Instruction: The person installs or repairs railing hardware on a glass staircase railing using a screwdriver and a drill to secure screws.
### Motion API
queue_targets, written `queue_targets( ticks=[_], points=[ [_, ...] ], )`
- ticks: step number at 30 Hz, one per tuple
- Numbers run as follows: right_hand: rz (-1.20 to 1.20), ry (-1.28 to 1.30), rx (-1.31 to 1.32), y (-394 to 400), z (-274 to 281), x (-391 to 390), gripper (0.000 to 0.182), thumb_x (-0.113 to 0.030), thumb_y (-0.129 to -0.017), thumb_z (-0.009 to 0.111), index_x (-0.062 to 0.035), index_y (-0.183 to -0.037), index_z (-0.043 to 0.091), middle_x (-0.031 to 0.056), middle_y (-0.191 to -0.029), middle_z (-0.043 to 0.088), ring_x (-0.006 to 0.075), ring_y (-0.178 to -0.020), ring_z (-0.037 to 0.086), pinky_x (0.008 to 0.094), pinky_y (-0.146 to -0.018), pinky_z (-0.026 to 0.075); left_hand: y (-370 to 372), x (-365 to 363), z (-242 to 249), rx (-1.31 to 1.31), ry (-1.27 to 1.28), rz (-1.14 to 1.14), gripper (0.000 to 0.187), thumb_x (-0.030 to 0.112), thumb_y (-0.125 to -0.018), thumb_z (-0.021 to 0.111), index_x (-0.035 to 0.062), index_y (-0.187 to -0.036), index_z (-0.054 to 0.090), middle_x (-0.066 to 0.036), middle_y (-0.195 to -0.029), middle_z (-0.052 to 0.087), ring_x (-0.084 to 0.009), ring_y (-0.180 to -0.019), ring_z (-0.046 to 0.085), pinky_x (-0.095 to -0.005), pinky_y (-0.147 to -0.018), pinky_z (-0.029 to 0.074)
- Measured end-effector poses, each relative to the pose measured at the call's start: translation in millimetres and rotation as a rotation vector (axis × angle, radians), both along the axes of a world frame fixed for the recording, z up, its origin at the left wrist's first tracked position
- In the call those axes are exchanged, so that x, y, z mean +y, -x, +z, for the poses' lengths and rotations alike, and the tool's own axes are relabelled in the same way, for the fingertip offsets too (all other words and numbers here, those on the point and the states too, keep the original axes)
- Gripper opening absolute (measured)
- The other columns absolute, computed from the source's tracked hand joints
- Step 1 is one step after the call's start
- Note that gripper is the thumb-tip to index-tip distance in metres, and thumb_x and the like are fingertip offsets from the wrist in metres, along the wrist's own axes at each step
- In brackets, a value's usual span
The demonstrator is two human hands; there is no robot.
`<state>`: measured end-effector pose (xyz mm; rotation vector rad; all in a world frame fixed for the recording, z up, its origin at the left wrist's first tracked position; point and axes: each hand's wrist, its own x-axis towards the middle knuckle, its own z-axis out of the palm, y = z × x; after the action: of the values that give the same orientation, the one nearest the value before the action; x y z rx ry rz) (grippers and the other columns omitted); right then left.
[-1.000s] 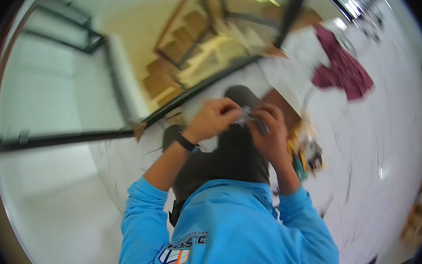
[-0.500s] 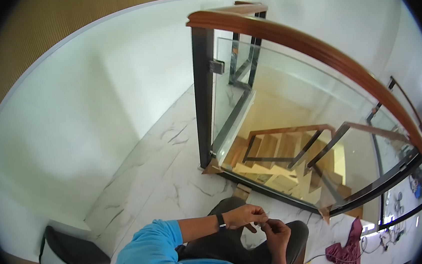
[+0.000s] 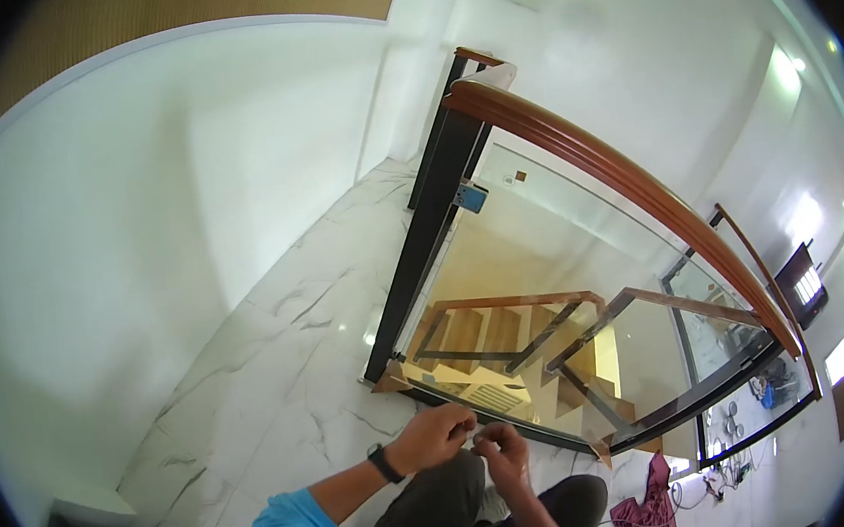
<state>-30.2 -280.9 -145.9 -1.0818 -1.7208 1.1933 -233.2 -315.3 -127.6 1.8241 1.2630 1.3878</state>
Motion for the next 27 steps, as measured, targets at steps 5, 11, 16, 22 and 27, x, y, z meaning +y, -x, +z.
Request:
queue_targets(
  ticks=[5, 11, 16, 22, 27],
  points=[
    [-0.024, 0.495, 0.377, 22.9, -51.1, -11.1, 0.008, -0.004, -0.096, 0.066, -0.0034, -0.104, 0.064, 0.0081, -0.111, 0.067, 0.0165, -0.101, 0.065, 0.031, -0.092, 0.051, 20.6, -7.9, -25.2, 0.062, 0.004, -0.001, 0.025, 0.003, -0.085, 0.065, 0.0047, -0.109, 0.074, -0.014, -0.094, 0.068, -0.0347, -0.086, 0.068, -0.0431, -0.076, 0.055],
    [0.059, 0.901, 0.686, 46.7, -68.1, 4.1, 0.014, -0.006, -0.103, 0.056, 0.0007, -0.115, 0.059, 0.0121, -0.118, 0.064, 0.022, -0.109, 0.065, 0.0406, -0.101, 0.054, 50.3, -2.7, -71.3, -0.055, 0.124, -0.045, 0.026, -0.001, -0.088, 0.06, 0.0026, -0.109, 0.075, -0.015, -0.096, 0.069, -0.0344, -0.088, 0.068, -0.0417, -0.079, 0.056],
    [0.028, 0.887, 0.546, 74.4, -97.0, 3.0, 0.023, 0.0, -0.098, 0.06, -0.0022, -0.121, 0.058, 0.011, -0.116, 0.064, 0.0236, -0.109, 0.066, 0.0441, -0.102, 0.057, 76.5, -6.2, -96.2, 0.072, 0.147, 0.078, 0.012, 0.001, -0.088, 0.059, 0.0041, -0.089, 0.071, -0.015, -0.087, 0.066, -0.0359, -0.082, 0.065, -0.0443, -0.072, 0.053],
    [0.114, 0.766, 0.542, 79.5, -95.1, 3.4, 0.043, 0.006, -0.097, 0.059, -0.0011, -0.139, 0.052, 0.01, -0.123, 0.067, 0.019, -0.11, 0.067, 0.0361, -0.101, 0.056, 81.3, -17.4, -80.3, -0.184, 0.351, 0.103, 0.011, 0.001, -0.087, 0.073, -0.0015, -0.098, 0.072, -0.012, -0.087, 0.07, -0.0232, -0.076, 0.069, -0.033, -0.066, 0.056],
    [0.129, 0.784, 0.535, 76.9, -89.4, 8.6, 0.046, 0.006, -0.098, 0.06, 0.0, -0.142, 0.049, 0.0118, -0.125, 0.067, 0.0173, -0.111, 0.067, 0.0343, -0.099, 0.057, 78.5, -12.5, -92.6, -0.235, 0.411, 0.111, 0.012, -0.002, -0.091, 0.071, -0.0006, -0.102, 0.074, -0.01, -0.097, 0.072, -0.018, -0.085, 0.071, -0.0284, -0.07, 0.06]
  ],
)
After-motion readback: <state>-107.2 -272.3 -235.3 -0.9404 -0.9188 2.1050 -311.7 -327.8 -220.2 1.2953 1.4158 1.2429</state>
